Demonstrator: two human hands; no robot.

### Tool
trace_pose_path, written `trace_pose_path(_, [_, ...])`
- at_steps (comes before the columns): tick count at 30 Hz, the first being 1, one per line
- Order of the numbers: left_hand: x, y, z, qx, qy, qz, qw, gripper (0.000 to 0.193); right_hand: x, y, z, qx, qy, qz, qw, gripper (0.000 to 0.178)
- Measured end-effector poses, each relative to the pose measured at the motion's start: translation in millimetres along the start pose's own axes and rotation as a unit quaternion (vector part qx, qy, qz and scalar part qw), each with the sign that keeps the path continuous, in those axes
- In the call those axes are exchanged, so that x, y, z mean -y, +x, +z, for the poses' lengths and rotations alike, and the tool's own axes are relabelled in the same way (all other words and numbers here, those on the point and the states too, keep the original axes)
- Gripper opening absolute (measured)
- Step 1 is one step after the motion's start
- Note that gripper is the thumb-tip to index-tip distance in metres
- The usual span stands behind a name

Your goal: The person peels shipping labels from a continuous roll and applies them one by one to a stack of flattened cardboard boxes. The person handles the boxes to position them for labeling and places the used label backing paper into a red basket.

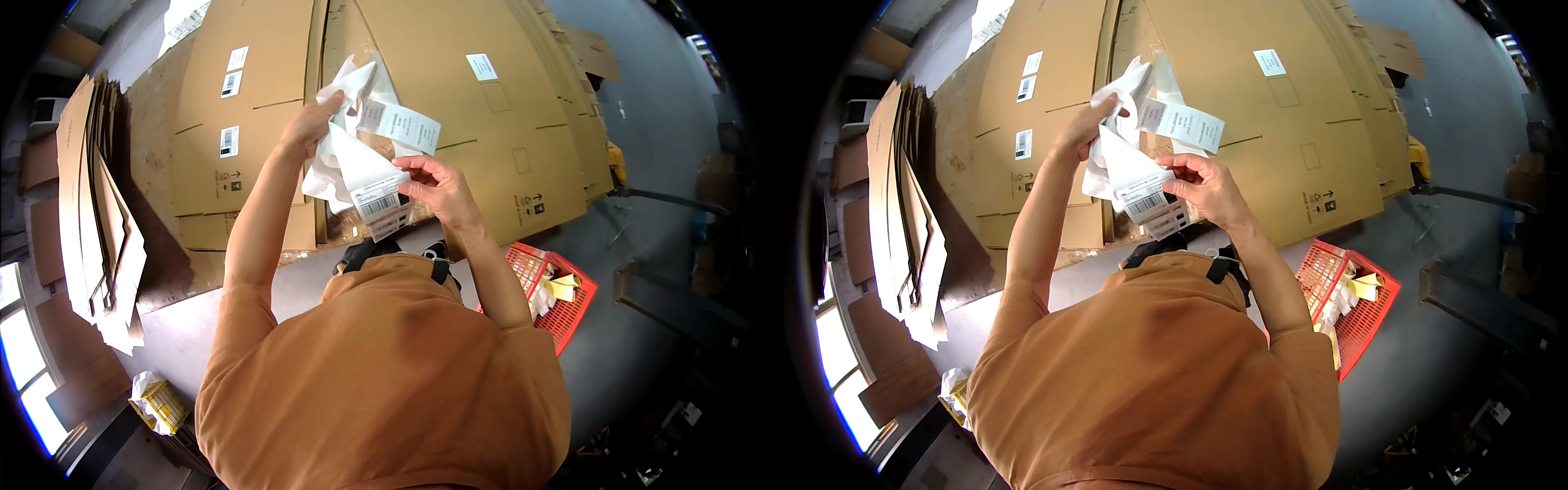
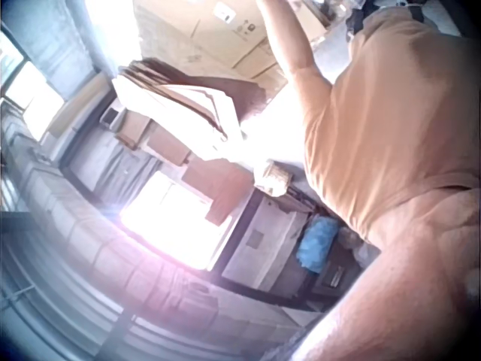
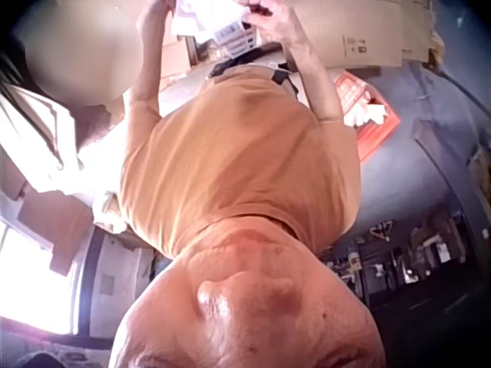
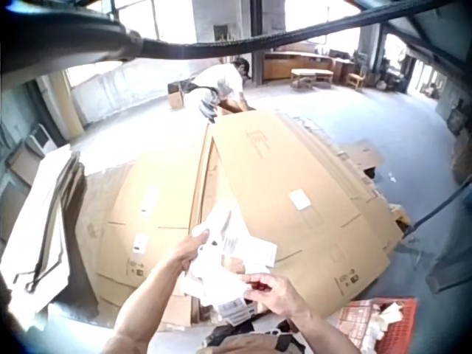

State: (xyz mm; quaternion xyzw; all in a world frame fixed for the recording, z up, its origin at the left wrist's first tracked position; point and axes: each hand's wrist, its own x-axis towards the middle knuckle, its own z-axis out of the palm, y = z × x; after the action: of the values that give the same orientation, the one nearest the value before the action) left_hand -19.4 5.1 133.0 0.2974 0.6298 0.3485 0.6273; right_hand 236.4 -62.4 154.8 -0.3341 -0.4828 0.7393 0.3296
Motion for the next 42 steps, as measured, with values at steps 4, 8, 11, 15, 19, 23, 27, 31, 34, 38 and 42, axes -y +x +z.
trace_pose_path(4, [29.0,8.2,13.7,0.069,-0.036,-0.056,0.995,0.036,-0.9,-8.2,0.3,-0.064,-0.095,-0.063,0.991,0.023])
trace_pose_path(8, [69.9,42.8,16.2,0.078,-0.037,-0.123,0.989,0.040,-5.3,-10.0,-10.7,-0.105,-0.332,-0.222,0.911,0.009])
trace_pose_path(11, [87.8,55.3,19.7,0.065,-0.031,-0.130,0.989,0.042,-5.3,-15.3,-21.3,-0.163,-0.428,-0.272,0.846,0.007])
trace_pose_path(15, [106.6,70.7,3.0,0.005,0.038,-0.100,0.994,0.050,-2.1,-21.9,-51.6,-0.215,-0.420,-0.255,0.844,0.005])
trace_pose_path(19, [115.1,81.9,-11.4,-0.084,0.117,-0.039,0.989,0.059,-12.4,-13.1,-106.9,-0.347,-0.178,-0.110,0.914,0.005])
trace_pose_path(23, [95.5,61.5,0.4,-0.158,0.168,0.027,0.973,0.054,-20.8,22.7,-186.3,-0.478,0.009,-0.043,0.877,0.011])
trace_pose_path(27, [80.8,38.6,11.0,-0.098,0.251,0.143,0.952,0.030,-34.2,70.9,-231.5,-0.535,0.062,0.028,0.842,0.011])
trace_pose_path(31, [63.0,41.1,30.0,0.038,0.458,0.232,0.857,0.065,-48.9,98.7,-257.4,-0.570,0.033,0.050,0.819,0.010])
trace_pose_path(34, [34.4,54.9,60.8,0.136,0.593,0.181,0.772,0.084,-51.2,109.7,-264.2,-0.579,0.009,0.061,0.813,0.009])
trace_pose_path(38, [7.6,87.9,108.8,0.198,0.605,0.229,0.736,0.085,-55.3,116.0,-269.4,-0.574,-0.012,0.072,0.816,0.008])
trace_pose_path(42, [1.8,135.8,150.2,0.234,0.584,0.278,0.726,0.082,-52.7,119.6,-267.3,-0.578,-0.006,0.078,0.813,0.008])
